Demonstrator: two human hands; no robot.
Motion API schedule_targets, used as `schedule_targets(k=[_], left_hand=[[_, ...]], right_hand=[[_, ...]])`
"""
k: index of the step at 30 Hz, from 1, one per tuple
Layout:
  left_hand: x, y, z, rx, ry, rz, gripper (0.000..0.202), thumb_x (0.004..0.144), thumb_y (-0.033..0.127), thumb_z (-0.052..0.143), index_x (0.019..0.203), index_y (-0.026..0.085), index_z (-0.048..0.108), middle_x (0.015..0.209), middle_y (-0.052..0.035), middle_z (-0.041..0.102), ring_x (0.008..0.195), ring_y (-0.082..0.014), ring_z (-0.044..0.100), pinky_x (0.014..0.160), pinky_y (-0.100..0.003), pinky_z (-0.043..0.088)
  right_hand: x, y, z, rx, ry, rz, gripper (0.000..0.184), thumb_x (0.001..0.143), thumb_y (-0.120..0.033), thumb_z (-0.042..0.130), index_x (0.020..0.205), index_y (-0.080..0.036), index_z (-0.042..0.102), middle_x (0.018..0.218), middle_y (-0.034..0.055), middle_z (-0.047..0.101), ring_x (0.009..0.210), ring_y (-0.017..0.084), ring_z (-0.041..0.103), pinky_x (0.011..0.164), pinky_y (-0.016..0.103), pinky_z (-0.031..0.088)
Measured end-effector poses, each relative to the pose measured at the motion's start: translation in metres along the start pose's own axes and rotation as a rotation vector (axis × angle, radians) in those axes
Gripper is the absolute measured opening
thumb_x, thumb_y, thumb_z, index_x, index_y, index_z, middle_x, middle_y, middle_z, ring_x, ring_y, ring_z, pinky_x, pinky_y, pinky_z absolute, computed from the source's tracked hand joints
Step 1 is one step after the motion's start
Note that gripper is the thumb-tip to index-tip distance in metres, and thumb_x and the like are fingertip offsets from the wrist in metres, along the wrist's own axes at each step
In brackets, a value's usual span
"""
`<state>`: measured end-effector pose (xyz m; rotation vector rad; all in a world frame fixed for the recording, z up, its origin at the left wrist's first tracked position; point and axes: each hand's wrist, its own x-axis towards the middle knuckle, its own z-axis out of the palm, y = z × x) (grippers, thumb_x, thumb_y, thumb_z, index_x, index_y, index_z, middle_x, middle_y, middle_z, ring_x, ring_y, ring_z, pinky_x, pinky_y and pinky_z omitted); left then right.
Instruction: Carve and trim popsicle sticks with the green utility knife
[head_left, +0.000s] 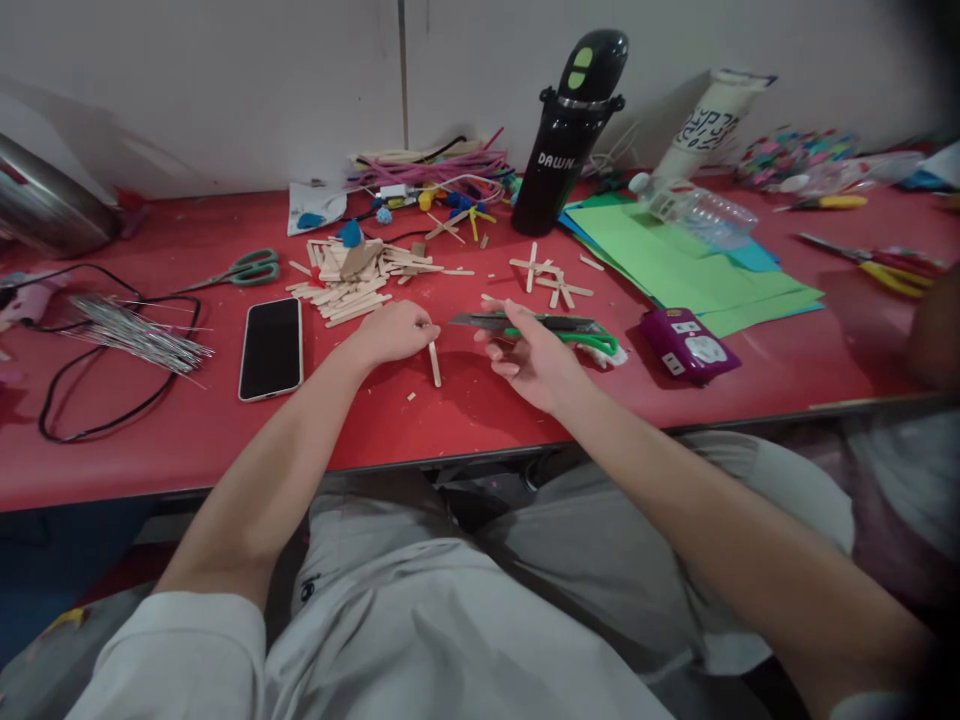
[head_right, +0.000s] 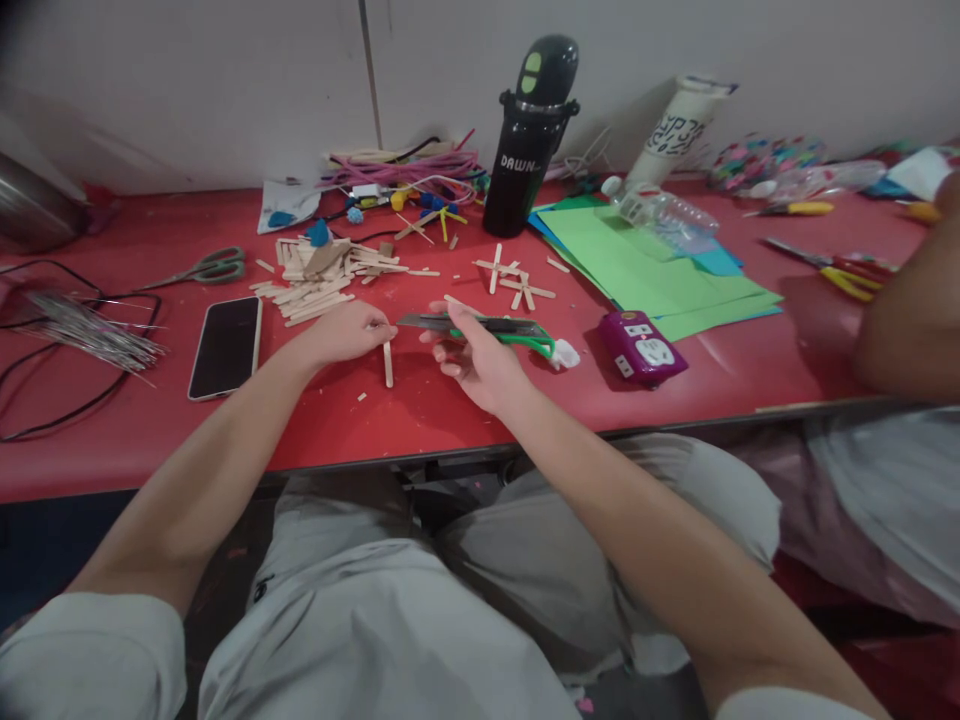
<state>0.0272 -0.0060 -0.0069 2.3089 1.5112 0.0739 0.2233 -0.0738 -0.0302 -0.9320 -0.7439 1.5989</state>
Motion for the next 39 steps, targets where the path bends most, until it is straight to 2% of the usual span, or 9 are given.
schedule_targets(k=[6, 13, 18, 24, 33, 37, 39], left_hand=[[-0.001, -0.001, -0.001, -0.019, -0.010, -0.012, 0.035, 0.085, 0.043, 0.048, 0.084, 0.018, 0.072, 0.077, -0.0065, 0.067, 0.065, -0.0159, 0.050, 0.063, -0.029, 0.032], [0.000, -0.001, -0.001, -0.015, -0.014, -0.009, 0.035, 0.086, 0.043, 0.047, 0.083, 0.017, 0.071, 0.074, -0.0057, 0.065, 0.064, -0.0155, 0.050, 0.062, -0.029, 0.033], [0.001, -0.002, 0.001, -0.023, 0.006, 0.016, 0.035, 0.085, 0.043, 0.046, 0.076, 0.017, 0.068, 0.070, -0.0049, 0.063, 0.062, -0.0149, 0.049, 0.060, -0.029, 0.033], [-0.001, -0.002, 0.000, -0.030, 0.002, 0.024, 0.036, 0.084, 0.047, 0.046, 0.069, 0.019, 0.062, 0.064, -0.0033, 0.057, 0.060, -0.0151, 0.046, 0.059, -0.030, 0.031], [0.000, -0.004, 0.001, -0.033, 0.008, 0.036, 0.036, 0.084, 0.047, 0.046, 0.073, 0.019, 0.066, 0.068, -0.0041, 0.061, 0.063, -0.0155, 0.048, 0.061, -0.029, 0.033], [0.000, -0.004, 0.000, -0.041, 0.003, 0.037, 0.035, 0.084, 0.046, 0.046, 0.073, 0.019, 0.065, 0.069, -0.0042, 0.061, 0.064, -0.0155, 0.049, 0.061, -0.029, 0.033], [0.000, -0.004, 0.001, -0.055, 0.005, 0.041, 0.036, 0.083, 0.047, 0.046, 0.072, 0.019, 0.065, 0.068, -0.0041, 0.060, 0.063, -0.0156, 0.049, 0.061, -0.030, 0.033]], right_hand=[[-0.004, -0.006, 0.003, 0.053, -0.098, 0.022, 0.029, 0.079, -0.045, 0.075, 0.099, -0.025, 0.069, 0.075, -0.0020, 0.065, 0.051, 0.005, 0.040, 0.038, 0.016, 0.022], [-0.005, -0.007, 0.006, 0.033, -0.100, 0.054, 0.026, 0.085, -0.044, 0.067, 0.102, -0.025, 0.070, 0.072, -0.0025, 0.062, 0.046, 0.005, 0.028, 0.039, 0.018, 0.019], [-0.005, -0.007, 0.003, 0.020, -0.079, 0.062, 0.027, 0.085, -0.043, 0.064, 0.099, -0.021, 0.070, 0.063, -0.0030, 0.058, 0.041, 0.003, 0.021, 0.039, 0.019, 0.010], [-0.005, -0.005, 0.005, -0.028, 0.004, 0.009, 0.024, 0.083, -0.037, 0.059, 0.090, -0.016, 0.068, 0.057, -0.0018, 0.058, 0.035, 0.002, 0.018, 0.037, 0.021, 0.006], [-0.004, 0.000, 0.006, -0.118, -0.002, -0.073, 0.026, 0.080, -0.038, 0.049, 0.084, -0.017, 0.064, 0.046, -0.0018, 0.054, 0.031, 0.004, 0.020, 0.036, 0.021, 0.009], [-0.002, 0.005, 0.005, -0.200, -0.013, -0.177, 0.029, 0.080, -0.043, 0.052, 0.081, -0.017, 0.066, 0.045, -0.0022, 0.053, 0.030, 0.004, 0.020, 0.036, 0.023, 0.010], [-0.003, 0.008, 0.006, -0.275, -0.032, -0.251, 0.031, 0.083, -0.045, 0.054, 0.081, -0.018, 0.068, 0.048, -0.0018, 0.055, 0.032, 0.005, 0.025, 0.037, 0.024, 0.013]])
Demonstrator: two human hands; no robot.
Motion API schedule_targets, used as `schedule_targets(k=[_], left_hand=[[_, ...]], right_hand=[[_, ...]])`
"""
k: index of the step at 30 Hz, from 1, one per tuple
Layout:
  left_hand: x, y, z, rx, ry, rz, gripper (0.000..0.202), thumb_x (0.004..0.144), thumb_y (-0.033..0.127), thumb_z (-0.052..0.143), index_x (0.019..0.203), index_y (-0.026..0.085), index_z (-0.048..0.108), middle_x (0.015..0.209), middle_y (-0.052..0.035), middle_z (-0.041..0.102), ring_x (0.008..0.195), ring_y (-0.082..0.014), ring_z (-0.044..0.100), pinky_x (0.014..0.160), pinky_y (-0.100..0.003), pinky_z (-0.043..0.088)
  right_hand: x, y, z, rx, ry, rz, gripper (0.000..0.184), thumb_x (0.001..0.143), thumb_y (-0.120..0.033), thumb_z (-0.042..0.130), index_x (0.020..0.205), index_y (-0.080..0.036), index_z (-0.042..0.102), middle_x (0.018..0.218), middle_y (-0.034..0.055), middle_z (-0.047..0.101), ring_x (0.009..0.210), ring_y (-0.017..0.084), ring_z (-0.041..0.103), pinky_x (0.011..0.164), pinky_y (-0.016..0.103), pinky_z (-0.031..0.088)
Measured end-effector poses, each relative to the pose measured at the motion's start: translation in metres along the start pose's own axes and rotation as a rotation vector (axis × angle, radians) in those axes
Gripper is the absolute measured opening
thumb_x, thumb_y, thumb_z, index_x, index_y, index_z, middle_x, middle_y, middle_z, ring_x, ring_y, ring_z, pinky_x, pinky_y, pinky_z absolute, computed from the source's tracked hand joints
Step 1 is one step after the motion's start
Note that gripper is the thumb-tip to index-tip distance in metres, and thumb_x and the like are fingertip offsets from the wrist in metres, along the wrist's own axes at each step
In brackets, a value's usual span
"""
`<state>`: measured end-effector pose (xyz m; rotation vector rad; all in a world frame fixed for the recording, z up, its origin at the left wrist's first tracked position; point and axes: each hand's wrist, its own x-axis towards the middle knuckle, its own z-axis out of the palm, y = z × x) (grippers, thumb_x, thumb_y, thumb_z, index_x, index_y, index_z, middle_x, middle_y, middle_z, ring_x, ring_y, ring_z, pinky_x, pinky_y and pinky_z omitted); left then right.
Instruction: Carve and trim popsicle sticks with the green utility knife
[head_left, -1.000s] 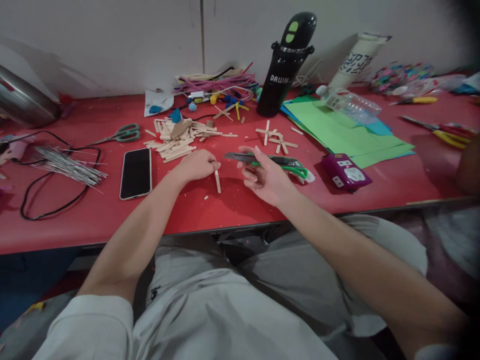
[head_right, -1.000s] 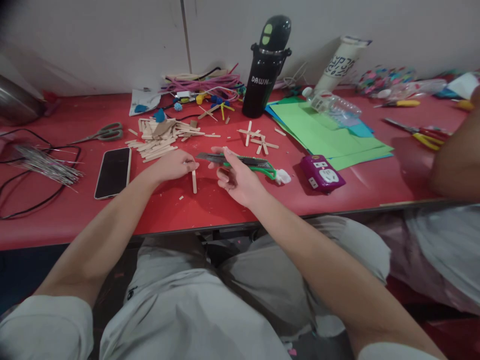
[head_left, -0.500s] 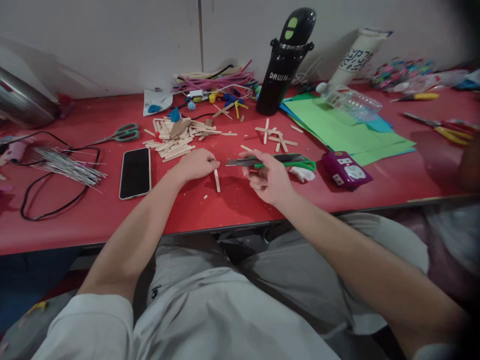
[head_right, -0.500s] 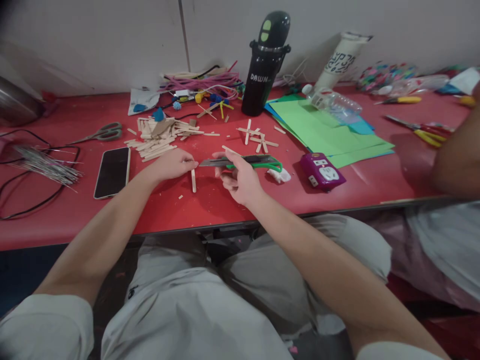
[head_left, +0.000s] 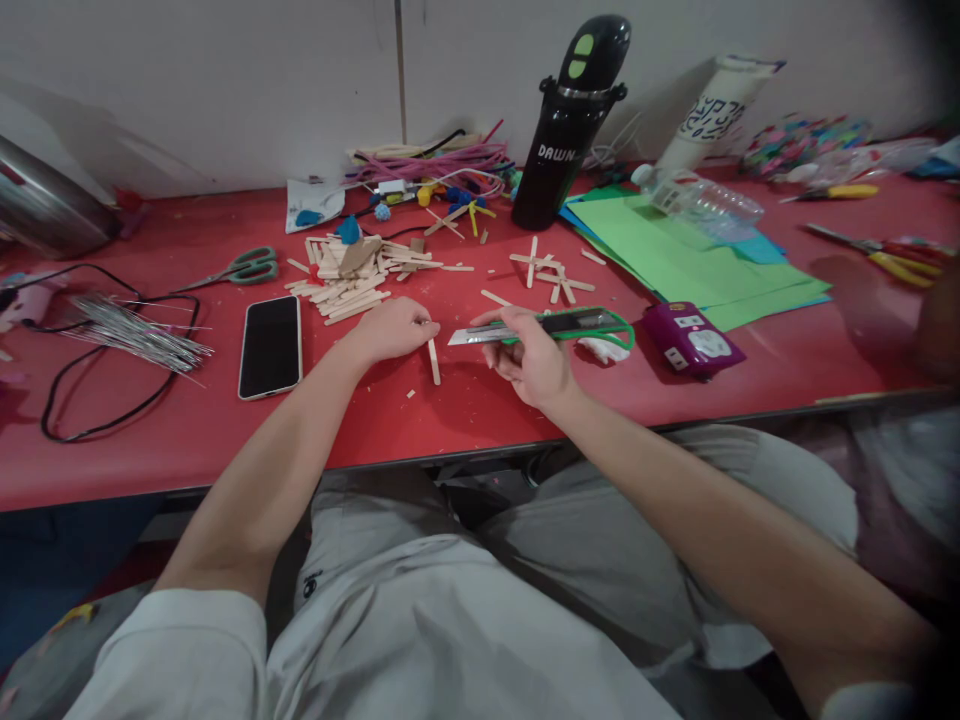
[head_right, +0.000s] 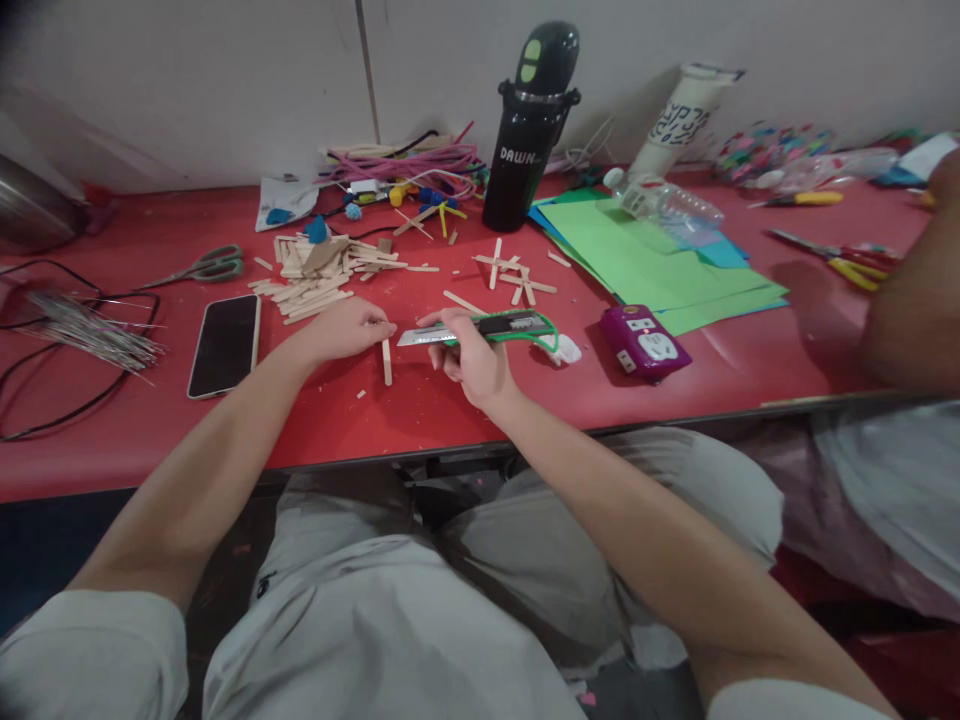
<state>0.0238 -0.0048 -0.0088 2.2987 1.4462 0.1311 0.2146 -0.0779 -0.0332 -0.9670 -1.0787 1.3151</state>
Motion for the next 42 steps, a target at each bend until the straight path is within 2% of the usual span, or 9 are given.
schedule_targets(k=[5, 7, 10, 20, 42], left_hand=[[0.000, 0.001, 0.000, 0.004, 0.001, -0.013, 0.035, 0.083, 0.046, 0.047, 0.071, 0.019, 0.065, 0.067, -0.0042, 0.060, 0.062, -0.0151, 0.047, 0.061, -0.029, 0.031], [-0.001, 0.002, -0.001, 0.011, -0.004, -0.011, 0.035, 0.083, 0.045, 0.046, 0.070, 0.018, 0.064, 0.067, -0.0044, 0.060, 0.062, -0.0146, 0.046, 0.060, -0.029, 0.030], [-0.002, 0.004, -0.002, 0.021, -0.011, -0.006, 0.034, 0.084, 0.043, 0.045, 0.070, 0.018, 0.064, 0.067, -0.0041, 0.059, 0.061, -0.0140, 0.045, 0.059, -0.029, 0.030], [-0.002, 0.004, -0.002, 0.011, -0.012, -0.005, 0.034, 0.084, 0.043, 0.045, 0.066, 0.019, 0.060, 0.064, -0.0033, 0.057, 0.060, -0.0143, 0.046, 0.059, -0.030, 0.031], [-0.002, 0.005, -0.002, 0.030, -0.010, -0.006, 0.035, 0.084, 0.044, 0.044, 0.069, 0.018, 0.064, 0.067, -0.0048, 0.061, 0.061, -0.0146, 0.046, 0.059, -0.029, 0.031]], right_hand=[[-0.005, 0.004, 0.004, -0.312, -0.051, -0.128, 0.027, 0.088, -0.047, 0.058, 0.089, -0.022, 0.068, 0.062, -0.0011, 0.063, 0.051, 0.011, 0.050, 0.048, 0.025, 0.037], [-0.006, 0.006, 0.004, -0.368, -0.081, -0.150, 0.025, 0.090, -0.045, 0.057, 0.093, -0.022, 0.066, 0.067, -0.0008, 0.066, 0.060, 0.012, 0.057, 0.058, 0.026, 0.045], [-0.005, 0.010, 0.004, -0.374, -0.099, -0.158, 0.023, 0.091, -0.043, 0.058, 0.095, -0.021, 0.064, 0.073, 0.0002, 0.069, 0.067, 0.013, 0.063, 0.068, 0.028, 0.050], [-0.003, 0.016, 0.005, -0.364, -0.099, -0.159, 0.024, 0.091, -0.045, 0.057, 0.096, -0.022, 0.063, 0.076, 0.0009, 0.070, 0.070, 0.014, 0.066, 0.071, 0.031, 0.054], [-0.002, 0.017, 0.005, -0.367, -0.094, -0.150, 0.024, 0.092, -0.045, 0.057, 0.094, -0.023, 0.062, 0.077, 0.0006, 0.070, 0.068, 0.013, 0.066, 0.070, 0.030, 0.054]])
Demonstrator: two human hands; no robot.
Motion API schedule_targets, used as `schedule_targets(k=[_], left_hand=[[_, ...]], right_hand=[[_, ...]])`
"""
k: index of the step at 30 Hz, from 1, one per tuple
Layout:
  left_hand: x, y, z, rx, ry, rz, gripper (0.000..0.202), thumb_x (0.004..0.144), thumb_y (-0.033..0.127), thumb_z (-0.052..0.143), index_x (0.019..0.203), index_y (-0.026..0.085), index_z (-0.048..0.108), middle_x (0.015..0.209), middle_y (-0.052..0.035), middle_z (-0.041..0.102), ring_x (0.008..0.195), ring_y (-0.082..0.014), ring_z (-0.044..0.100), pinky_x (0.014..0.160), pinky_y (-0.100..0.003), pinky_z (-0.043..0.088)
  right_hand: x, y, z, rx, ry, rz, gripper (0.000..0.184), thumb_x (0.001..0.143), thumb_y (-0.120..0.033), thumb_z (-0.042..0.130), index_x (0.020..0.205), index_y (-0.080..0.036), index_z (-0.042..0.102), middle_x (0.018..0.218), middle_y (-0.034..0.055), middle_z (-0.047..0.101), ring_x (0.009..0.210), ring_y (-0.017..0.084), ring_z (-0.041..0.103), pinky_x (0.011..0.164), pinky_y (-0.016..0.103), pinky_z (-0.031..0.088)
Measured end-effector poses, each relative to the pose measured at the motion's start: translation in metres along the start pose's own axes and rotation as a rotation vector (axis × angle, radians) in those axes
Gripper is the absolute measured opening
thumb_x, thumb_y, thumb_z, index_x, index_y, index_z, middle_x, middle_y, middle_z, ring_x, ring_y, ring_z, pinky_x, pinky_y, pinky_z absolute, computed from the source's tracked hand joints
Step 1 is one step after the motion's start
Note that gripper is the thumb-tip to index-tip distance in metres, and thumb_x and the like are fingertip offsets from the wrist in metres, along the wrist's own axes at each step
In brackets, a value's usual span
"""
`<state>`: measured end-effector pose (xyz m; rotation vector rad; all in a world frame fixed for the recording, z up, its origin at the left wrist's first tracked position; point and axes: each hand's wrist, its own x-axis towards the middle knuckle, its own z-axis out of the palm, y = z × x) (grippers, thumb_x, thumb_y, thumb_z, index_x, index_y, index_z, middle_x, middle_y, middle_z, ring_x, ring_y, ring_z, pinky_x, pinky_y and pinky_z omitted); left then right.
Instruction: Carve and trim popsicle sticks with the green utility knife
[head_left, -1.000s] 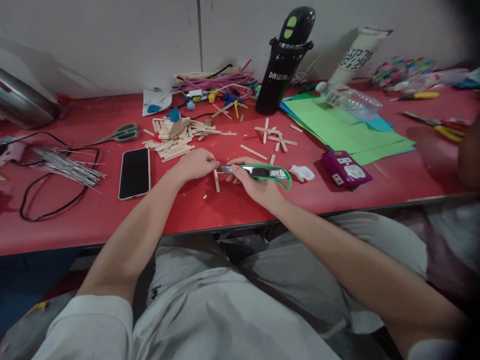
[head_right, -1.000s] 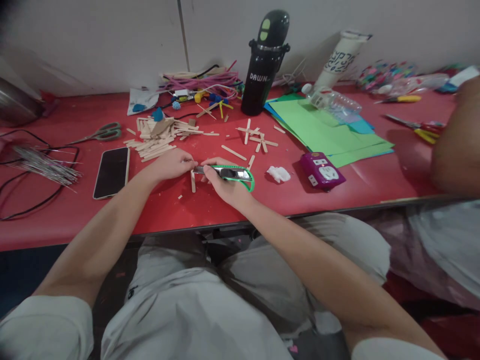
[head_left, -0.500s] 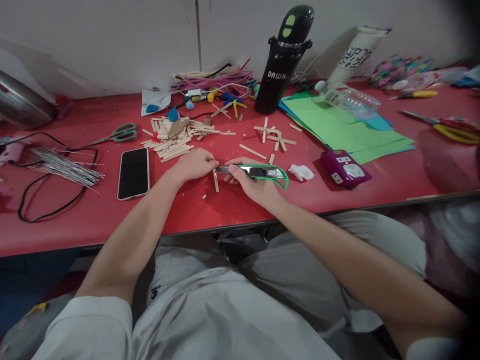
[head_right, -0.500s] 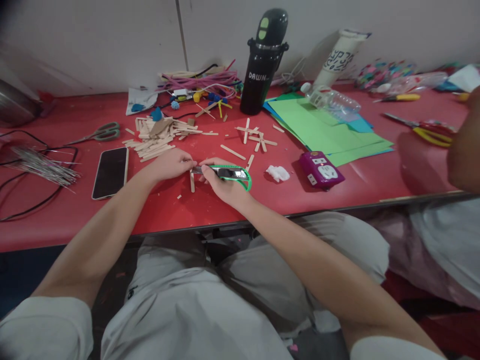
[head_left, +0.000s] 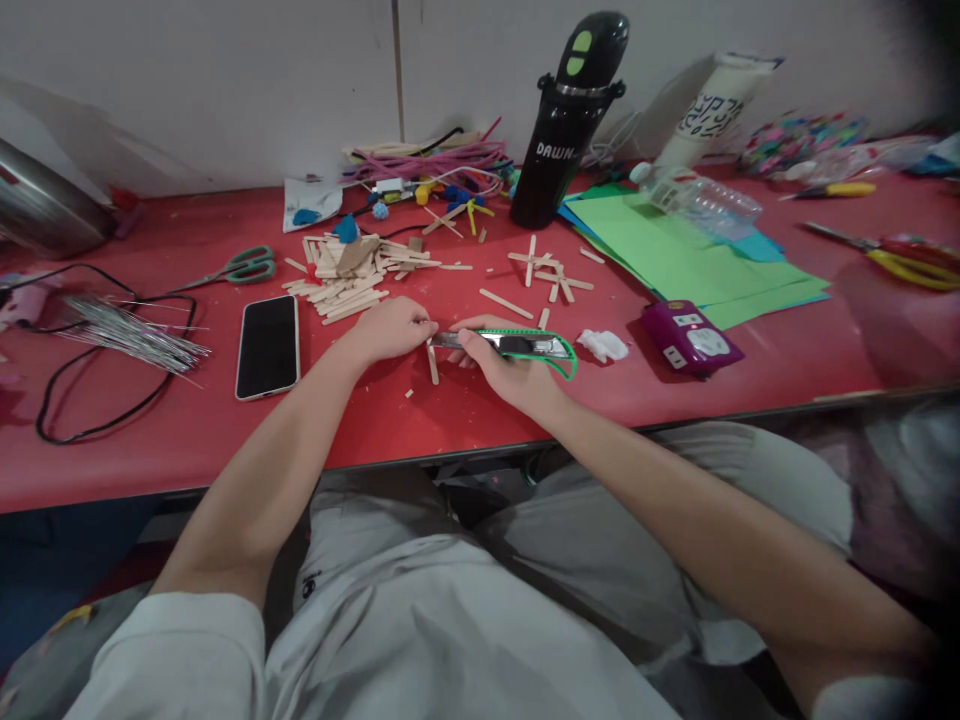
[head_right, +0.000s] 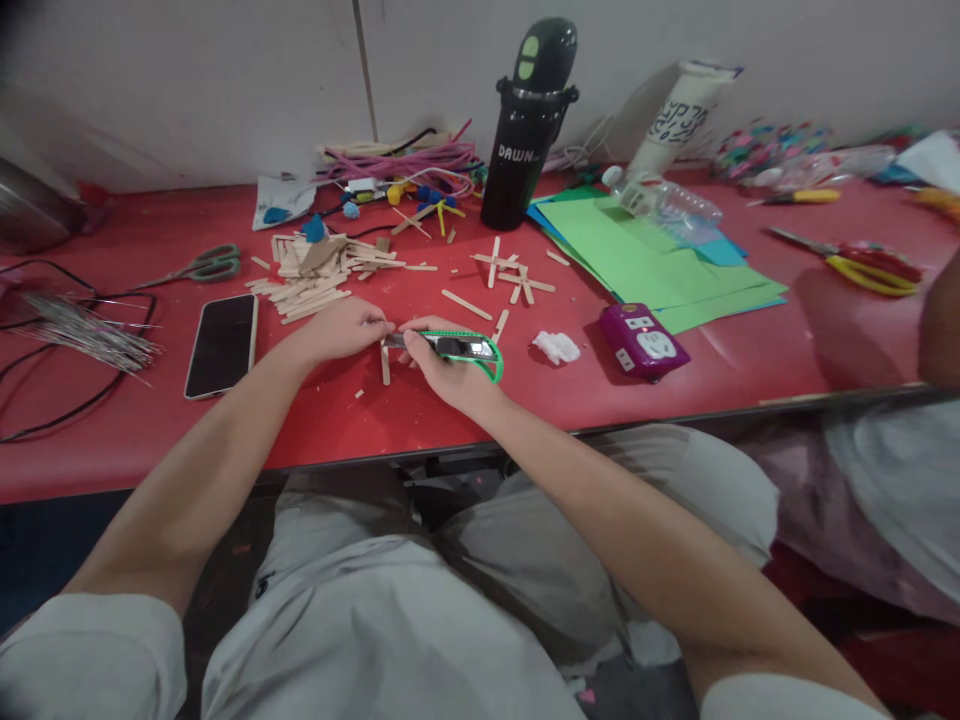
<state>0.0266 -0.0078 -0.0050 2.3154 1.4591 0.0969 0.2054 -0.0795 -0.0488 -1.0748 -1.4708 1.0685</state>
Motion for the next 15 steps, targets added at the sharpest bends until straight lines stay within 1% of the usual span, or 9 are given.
schedule_targets(k=[8, 15], left_hand=[[0.0038, -0.0049, 0.0030, 0.042, 0.006, 0.018, 0.038, 0.085, 0.046, 0.045, 0.071, 0.019, 0.067, 0.070, -0.0056, 0.064, 0.062, -0.0157, 0.048, 0.059, -0.029, 0.030], [0.0017, -0.0015, 0.0020, 0.054, 0.003, 0.013, 0.039, 0.085, 0.046, 0.042, 0.071, 0.019, 0.067, 0.068, -0.0054, 0.062, 0.062, -0.0155, 0.047, 0.059, -0.030, 0.030]], right_hand=[[0.0010, 0.0008, -0.0012, -0.042, -0.017, -0.029, 0.020, 0.092, -0.040, 0.056, 0.090, -0.023, 0.065, 0.073, 0.0002, 0.070, 0.068, 0.014, 0.066, 0.070, 0.031, 0.055], [-0.0030, -0.0038, -0.0001, -0.054, -0.020, -0.020, 0.017, 0.091, -0.036, 0.057, 0.091, -0.023, 0.066, 0.072, 0.0002, 0.070, 0.068, 0.015, 0.067, 0.070, 0.031, 0.056]])
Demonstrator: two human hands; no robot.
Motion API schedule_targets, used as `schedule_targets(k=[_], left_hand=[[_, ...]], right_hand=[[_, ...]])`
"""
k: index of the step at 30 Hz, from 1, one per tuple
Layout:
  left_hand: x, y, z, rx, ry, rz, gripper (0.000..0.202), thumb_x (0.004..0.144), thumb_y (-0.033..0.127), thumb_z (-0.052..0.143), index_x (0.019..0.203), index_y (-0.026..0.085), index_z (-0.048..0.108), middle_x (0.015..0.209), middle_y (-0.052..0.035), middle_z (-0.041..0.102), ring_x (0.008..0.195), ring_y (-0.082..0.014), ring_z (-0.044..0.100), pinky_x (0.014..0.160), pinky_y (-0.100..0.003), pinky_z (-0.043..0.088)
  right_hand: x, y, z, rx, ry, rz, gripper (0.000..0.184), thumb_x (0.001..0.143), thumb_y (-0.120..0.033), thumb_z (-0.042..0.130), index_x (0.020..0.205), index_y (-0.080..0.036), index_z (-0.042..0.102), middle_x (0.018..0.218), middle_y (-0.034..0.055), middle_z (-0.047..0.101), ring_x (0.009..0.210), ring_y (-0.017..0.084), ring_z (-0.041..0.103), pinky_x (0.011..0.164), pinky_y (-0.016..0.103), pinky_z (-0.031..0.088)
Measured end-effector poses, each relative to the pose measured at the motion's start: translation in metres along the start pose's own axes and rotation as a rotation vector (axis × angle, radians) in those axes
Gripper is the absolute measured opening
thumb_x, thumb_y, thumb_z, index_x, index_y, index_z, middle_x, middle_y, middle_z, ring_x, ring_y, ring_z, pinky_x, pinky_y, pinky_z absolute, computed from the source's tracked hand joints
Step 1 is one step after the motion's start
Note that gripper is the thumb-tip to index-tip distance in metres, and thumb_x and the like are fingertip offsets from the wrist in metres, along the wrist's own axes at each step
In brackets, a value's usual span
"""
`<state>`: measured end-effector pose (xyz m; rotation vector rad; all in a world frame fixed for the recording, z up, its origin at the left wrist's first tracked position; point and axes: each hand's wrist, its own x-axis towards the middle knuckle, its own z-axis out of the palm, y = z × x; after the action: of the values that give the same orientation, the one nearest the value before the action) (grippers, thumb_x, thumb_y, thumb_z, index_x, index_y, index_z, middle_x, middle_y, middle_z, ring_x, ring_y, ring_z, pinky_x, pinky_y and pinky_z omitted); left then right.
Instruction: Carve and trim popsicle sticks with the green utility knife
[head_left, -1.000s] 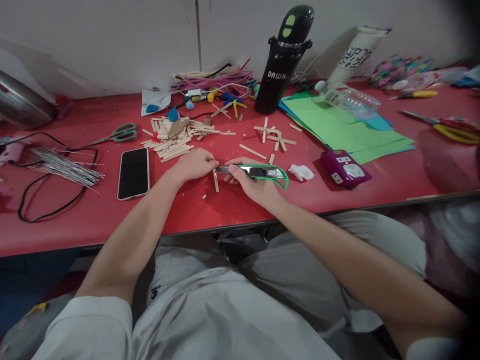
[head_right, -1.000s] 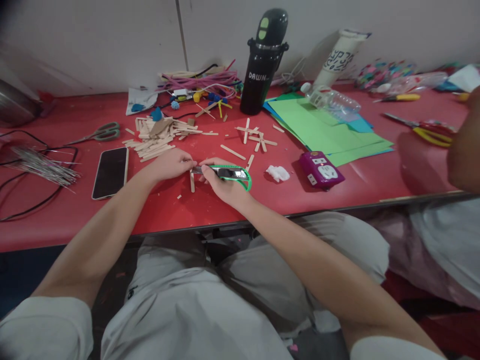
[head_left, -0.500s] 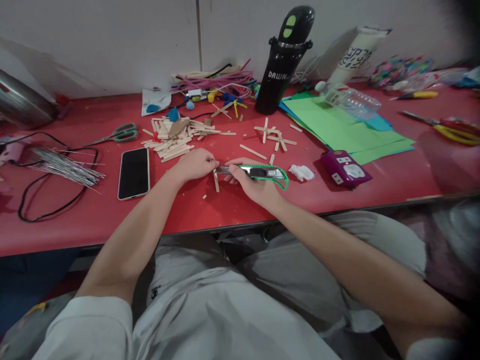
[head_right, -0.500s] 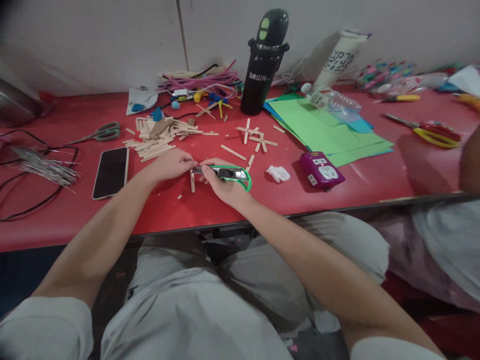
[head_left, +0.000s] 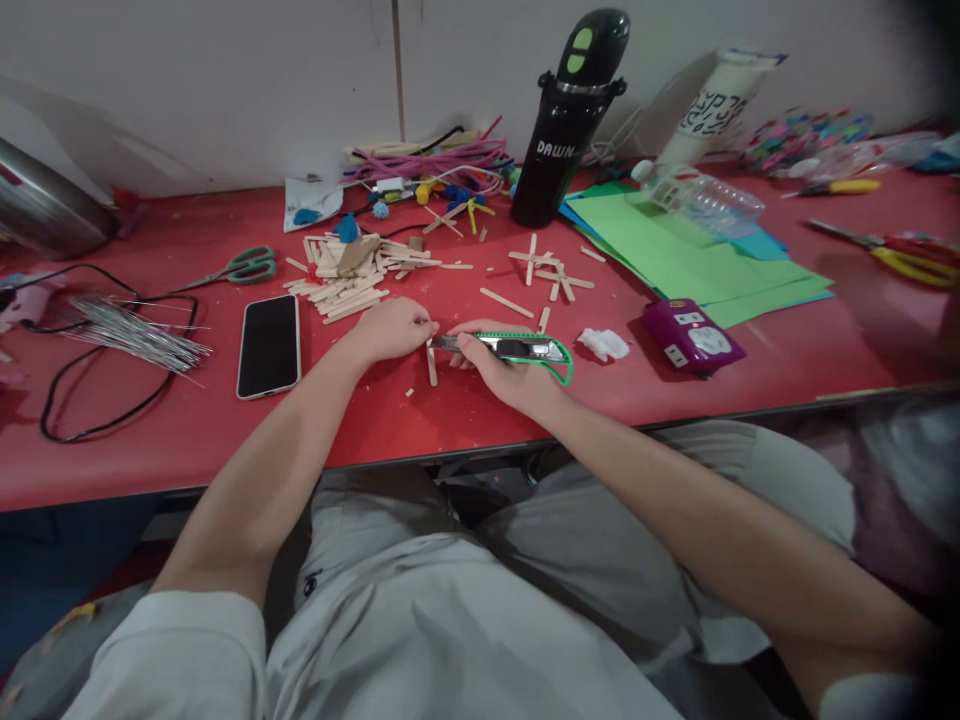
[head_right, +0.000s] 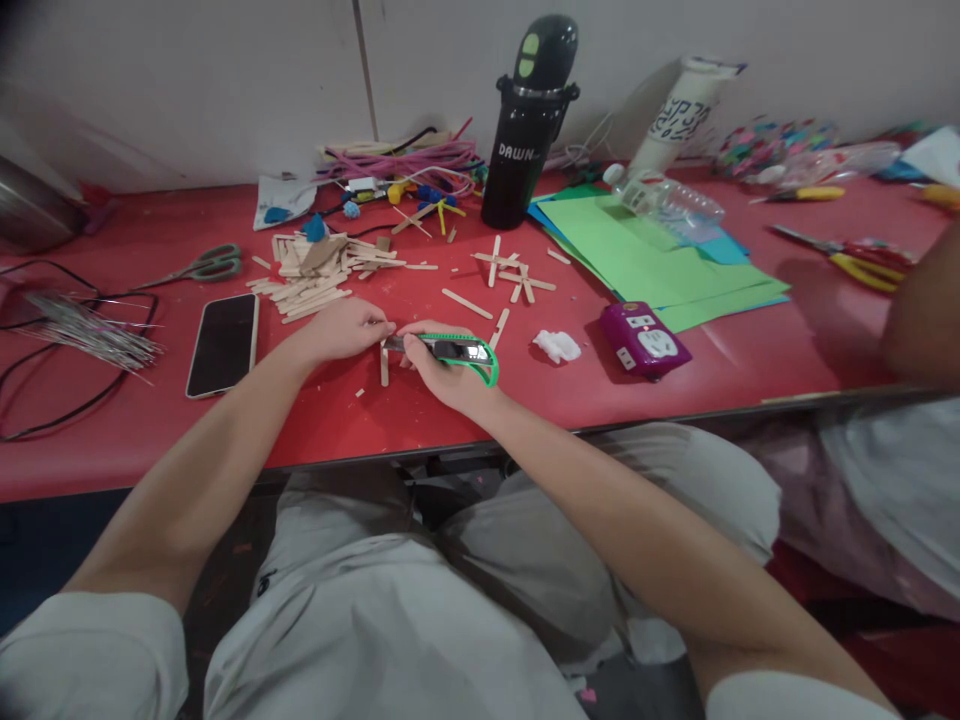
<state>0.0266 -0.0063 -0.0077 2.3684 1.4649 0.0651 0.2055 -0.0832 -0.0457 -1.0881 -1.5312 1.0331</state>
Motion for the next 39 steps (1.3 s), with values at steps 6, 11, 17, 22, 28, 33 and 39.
schedule_targets(k=[6, 11, 17, 22, 28, 33, 39], left_hand=[[-0.0002, 0.0008, 0.0008, -0.012, 0.002, -0.009, 0.038, 0.085, 0.045, 0.043, 0.070, 0.019, 0.066, 0.068, -0.0058, 0.061, 0.062, -0.0158, 0.046, 0.060, -0.030, 0.029], [0.0005, 0.0008, 0.0008, -0.014, 0.007, -0.012, 0.037, 0.086, 0.043, 0.044, 0.068, 0.018, 0.065, 0.067, -0.0056, 0.061, 0.061, -0.0153, 0.045, 0.060, -0.030, 0.028], [0.0006, 0.0023, 0.0009, -0.006, 0.013, -0.019, 0.037, 0.086, 0.043, 0.044, 0.067, 0.018, 0.064, 0.068, -0.0052, 0.062, 0.062, -0.0146, 0.045, 0.059, -0.029, 0.028], [-0.0005, 0.0052, 0.0007, -0.016, 0.016, -0.043, 0.035, 0.086, 0.041, 0.047, 0.067, 0.018, 0.066, 0.067, -0.0051, 0.062, 0.061, -0.0148, 0.046, 0.059, -0.029, 0.028], [0.0020, 0.0028, 0.0021, -0.018, 0.029, -0.058, 0.035, 0.086, 0.040, 0.046, 0.066, 0.018, 0.063, 0.067, -0.0048, 0.061, 0.061, -0.0144, 0.044, 0.060, -0.029, 0.028], [0.0047, -0.0018, 0.0031, -0.008, 0.054, -0.022, 0.034, 0.084, 0.041, 0.045, 0.062, 0.018, 0.058, 0.064, -0.0041, 0.056, 0.060, -0.0143, 0.041, 0.060, -0.031, 0.027], [0.0029, -0.0010, 0.0030, -0.026, 0.053, -0.030, 0.036, 0.085, 0.042, 0.045, 0.061, 0.018, 0.057, 0.062, -0.0036, 0.056, 0.059, -0.0138, 0.041, 0.058, -0.030, 0.027]], right_hand=[[-0.0010, 0.0016, -0.0015, -0.030, 0.002, -0.030, 0.018, 0.092, -0.037, 0.057, 0.092, -0.023, 0.067, 0.073, 0.0000, 0.071, 0.068, 0.014, 0.067, 0.070, 0.031, 0.057], [0.0000, 0.0023, -0.0015, -0.021, 0.003, -0.014, 0.016, 0.091, -0.034, 0.057, 0.092, -0.022, 0.067, 0.071, -0.0003, 0.070, 0.066, 0.014, 0.067, 0.069, 0.029, 0.056], [-0.0012, 0.0012, -0.0015, -0.022, 0.014, -0.024, 0.017, 0.089, -0.033, 0.058, 0.092, -0.020, 0.068, 0.069, -0.0002, 0.071, 0.064, 0.014, 0.067, 0.067, 0.028, 0.057], [-0.0013, 0.0034, -0.0019, -0.003, 0.010, -0.023, 0.018, 0.089, -0.034, 0.058, 0.093, -0.020, 0.068, 0.069, -0.0001, 0.071, 0.062, 0.013, 0.067, 0.066, 0.028, 0.056], [-0.0046, 0.0051, -0.0014, 0.050, 0.003, 0.008, 0.020, 0.089, -0.037, 0.059, 0.091, -0.020, 0.067, 0.070, 0.0004, 0.071, 0.064, 0.014, 0.068, 0.066, 0.029, 0.056], [-0.0072, 0.0021, -0.0019, 0.067, 0.033, 0.007, 0.023, 0.091, -0.040, 0.058, 0.092, -0.020, 0.067, 0.072, 0.0014, 0.072, 0.067, 0.014, 0.069, 0.069, 0.029, 0.057], [-0.0018, 0.0018, 0.0005, 0.083, 0.064, 0.014, 0.025, 0.089, -0.045, 0.061, 0.094, -0.021, 0.066, 0.075, 0.0020, 0.074, 0.071, 0.016, 0.072, 0.072, 0.032, 0.060]])
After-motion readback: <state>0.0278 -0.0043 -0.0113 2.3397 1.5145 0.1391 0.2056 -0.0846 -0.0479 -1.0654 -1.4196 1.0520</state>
